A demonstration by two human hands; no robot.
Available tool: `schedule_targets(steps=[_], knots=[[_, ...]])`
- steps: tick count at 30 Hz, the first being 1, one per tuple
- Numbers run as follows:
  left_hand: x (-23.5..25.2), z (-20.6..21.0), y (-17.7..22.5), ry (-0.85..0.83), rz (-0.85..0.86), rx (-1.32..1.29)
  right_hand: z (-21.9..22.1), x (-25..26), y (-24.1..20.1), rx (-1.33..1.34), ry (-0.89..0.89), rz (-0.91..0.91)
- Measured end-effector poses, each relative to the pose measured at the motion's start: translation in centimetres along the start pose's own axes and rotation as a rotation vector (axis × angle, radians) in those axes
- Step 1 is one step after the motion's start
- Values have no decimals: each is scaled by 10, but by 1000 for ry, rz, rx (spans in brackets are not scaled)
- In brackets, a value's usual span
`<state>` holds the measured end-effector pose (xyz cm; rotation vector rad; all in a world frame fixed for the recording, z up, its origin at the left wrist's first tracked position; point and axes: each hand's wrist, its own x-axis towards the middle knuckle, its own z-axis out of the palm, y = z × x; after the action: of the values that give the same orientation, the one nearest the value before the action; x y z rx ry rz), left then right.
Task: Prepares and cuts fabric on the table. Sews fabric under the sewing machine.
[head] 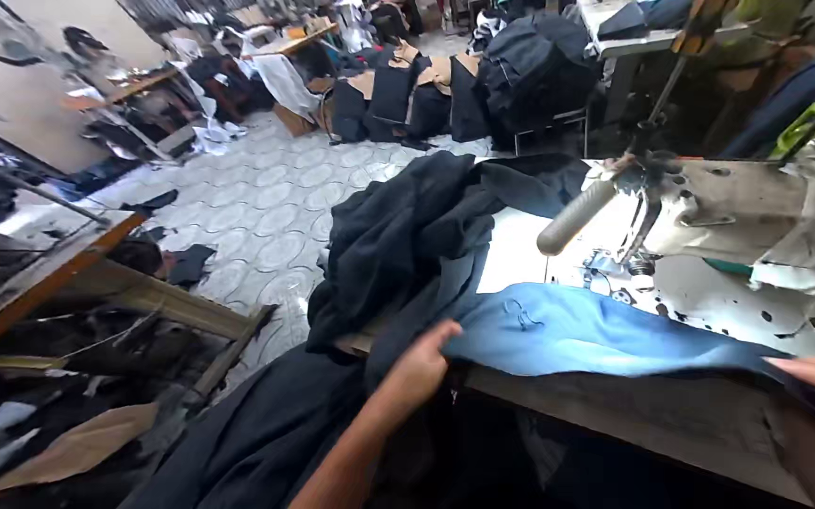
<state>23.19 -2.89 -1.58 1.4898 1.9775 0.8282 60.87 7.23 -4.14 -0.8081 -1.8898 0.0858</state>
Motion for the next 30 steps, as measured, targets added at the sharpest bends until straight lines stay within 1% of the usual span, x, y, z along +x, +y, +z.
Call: schedule_targets(steps=[1,2,3,4,5,6,7,8,9,10,11,13,14,16,17,18,19,20,21,22,23,24,25,26,27,28,29,30], knots=[[15,-15,-2,198,58,-231,25,3,-16,136,-50,50],[34,-31,0,408,127,-395,51,5,-35,300,-104,114],[53,-49,8,578,226,-449,74,7,-57,481,-153,204],[73,-68,22,730,356,-418,93,12,-77,668,-220,326],[96,-85,37,830,507,-318,107,18,-91,801,-309,465],[118,-99,54,885,611,-150,116,27,-98,828,-422,596],[137,-106,71,883,624,61,121,37,-100,765,-570,697],[153,-103,84,813,591,263,124,46,-96,628,-721,759],[170,-92,90,693,575,405,125,53,-91,452,-829,753],[185,-76,87,541,587,474,126,54,-83,281,-886,701],[197,-54,76,386,596,514,125,51,-76,137,-921,646],[208,-8,42,116,577,534,121,32,-60,-65,-888,559],[209,15,25,25,559,510,118,24,-53,-128,-882,544],[208,49,-1,-116,494,459,110,12,-48,-148,-860,550],[212,57,-7,-166,472,412,105,12,-49,-98,-872,597],[216,62,-7,-173,479,318,99,15,-51,13,-890,677],[215,62,-3,-124,533,189,92,18,-53,176,-884,774],[207,59,6,-65,610,58,89,18,-53,335,-809,830],[187,47,20,-83,669,-71,88,16,-53,453,-694,848],[156,29,37,-221,673,-178,88,14,-52,534,-570,854],[126,17,44,-357,707,-231,88,14,-52,621,-461,891],[97,15,43,-435,776,-258,88,15,-52,766,-367,985],[68,25,37,-382,845,-249,87,18,-54,974,-294,1117],[41,45,27,-209,889,-187,87,19,-56,1170,-239,1239],[21,71,17,2,912,-101,89,18,-59,1316,-199,1326],[11,96,9,179,909,13,94,15,-62,1430,-180,1366],[13,114,3,318,898,100,100,13,-66,1513,-162,1373],[23,122,-2,435,876,144,105,12,-71,1555,-137,1357]])
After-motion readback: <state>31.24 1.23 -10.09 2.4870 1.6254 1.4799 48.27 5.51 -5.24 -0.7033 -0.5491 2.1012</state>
